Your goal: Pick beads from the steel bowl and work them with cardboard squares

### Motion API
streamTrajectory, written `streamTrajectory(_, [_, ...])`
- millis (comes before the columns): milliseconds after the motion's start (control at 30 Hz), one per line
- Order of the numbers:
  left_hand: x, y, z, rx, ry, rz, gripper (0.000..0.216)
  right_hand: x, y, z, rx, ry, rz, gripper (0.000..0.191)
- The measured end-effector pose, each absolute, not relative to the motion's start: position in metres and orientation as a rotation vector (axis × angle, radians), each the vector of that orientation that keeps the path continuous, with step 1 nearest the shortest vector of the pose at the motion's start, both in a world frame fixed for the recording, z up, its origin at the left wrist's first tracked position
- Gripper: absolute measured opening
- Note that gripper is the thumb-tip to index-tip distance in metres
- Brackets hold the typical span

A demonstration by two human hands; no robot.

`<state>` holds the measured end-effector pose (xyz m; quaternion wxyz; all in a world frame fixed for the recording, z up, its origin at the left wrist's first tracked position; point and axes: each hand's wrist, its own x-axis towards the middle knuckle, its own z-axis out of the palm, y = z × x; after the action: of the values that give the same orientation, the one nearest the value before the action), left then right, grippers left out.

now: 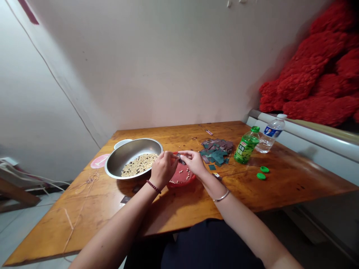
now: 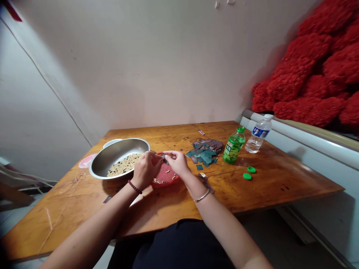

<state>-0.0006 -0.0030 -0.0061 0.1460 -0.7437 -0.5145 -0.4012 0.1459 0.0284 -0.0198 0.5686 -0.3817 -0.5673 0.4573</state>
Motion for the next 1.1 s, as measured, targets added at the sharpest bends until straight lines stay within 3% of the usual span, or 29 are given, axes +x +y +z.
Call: streamTrajectory(1100, [0.0013, -0.0071, -0.0015, -2.182, -1.486, -1.082, 0.015, 0.1469, 0.0274, -0.0190, -0.901, -1.307, 1.052, 0.028])
